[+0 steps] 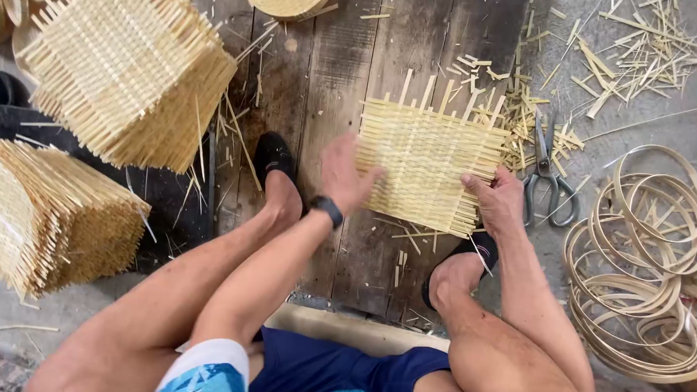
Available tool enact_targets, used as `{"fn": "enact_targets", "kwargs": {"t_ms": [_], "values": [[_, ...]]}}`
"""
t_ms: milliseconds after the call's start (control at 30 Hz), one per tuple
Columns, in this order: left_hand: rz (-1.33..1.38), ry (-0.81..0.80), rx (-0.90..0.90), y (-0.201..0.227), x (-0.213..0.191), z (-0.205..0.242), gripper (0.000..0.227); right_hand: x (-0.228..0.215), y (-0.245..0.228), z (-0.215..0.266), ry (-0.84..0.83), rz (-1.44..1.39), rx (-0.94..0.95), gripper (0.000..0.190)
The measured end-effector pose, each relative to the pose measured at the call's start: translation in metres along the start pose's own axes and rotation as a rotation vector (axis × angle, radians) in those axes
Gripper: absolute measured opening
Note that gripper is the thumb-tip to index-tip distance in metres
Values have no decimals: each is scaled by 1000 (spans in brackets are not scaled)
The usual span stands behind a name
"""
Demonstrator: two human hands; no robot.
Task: Weaving and assembling circular bamboo basket bases using wooden molds, rings, and pre-woven bamboo sheets.
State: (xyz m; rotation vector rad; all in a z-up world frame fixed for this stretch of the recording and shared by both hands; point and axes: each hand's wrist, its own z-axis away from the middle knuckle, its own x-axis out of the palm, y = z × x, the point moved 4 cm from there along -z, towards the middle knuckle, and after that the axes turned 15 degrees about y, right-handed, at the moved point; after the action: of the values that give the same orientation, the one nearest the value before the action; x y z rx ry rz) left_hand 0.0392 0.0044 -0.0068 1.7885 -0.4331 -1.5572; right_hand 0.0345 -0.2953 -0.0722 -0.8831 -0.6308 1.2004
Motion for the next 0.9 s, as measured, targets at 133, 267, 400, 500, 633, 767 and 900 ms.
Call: {"fn": "enact_targets", "kwargs": {"t_ms": [133, 267, 400, 500, 633, 767, 900], "values": [[219, -218, -576, -99, 57, -18, 66, 0, 9, -10, 67, 24, -71, 32], [456, -330, -673, -107, 65, -1, 54, -16, 23, -2, 187, 282, -254, 36], [376, -292, -727, -86, 49, -10, 64, -61, -1, -7, 423, 198, -390, 45], [503, -286, -712, -90, 53, -8, 76, -147, -65, 3, 763, 810, -715, 39], [258, -236, -597, -75, 35, -12, 88, -222, -75, -14, 689, 1365, -568, 30], [205, 202, -245, -24, -8, -21, 79, -230, -104, -2, 592, 1202, -656, 8], [306, 247, 290, 58, -15, -22, 50, -169, -204, 46, 440, 152, -508, 13]]}}
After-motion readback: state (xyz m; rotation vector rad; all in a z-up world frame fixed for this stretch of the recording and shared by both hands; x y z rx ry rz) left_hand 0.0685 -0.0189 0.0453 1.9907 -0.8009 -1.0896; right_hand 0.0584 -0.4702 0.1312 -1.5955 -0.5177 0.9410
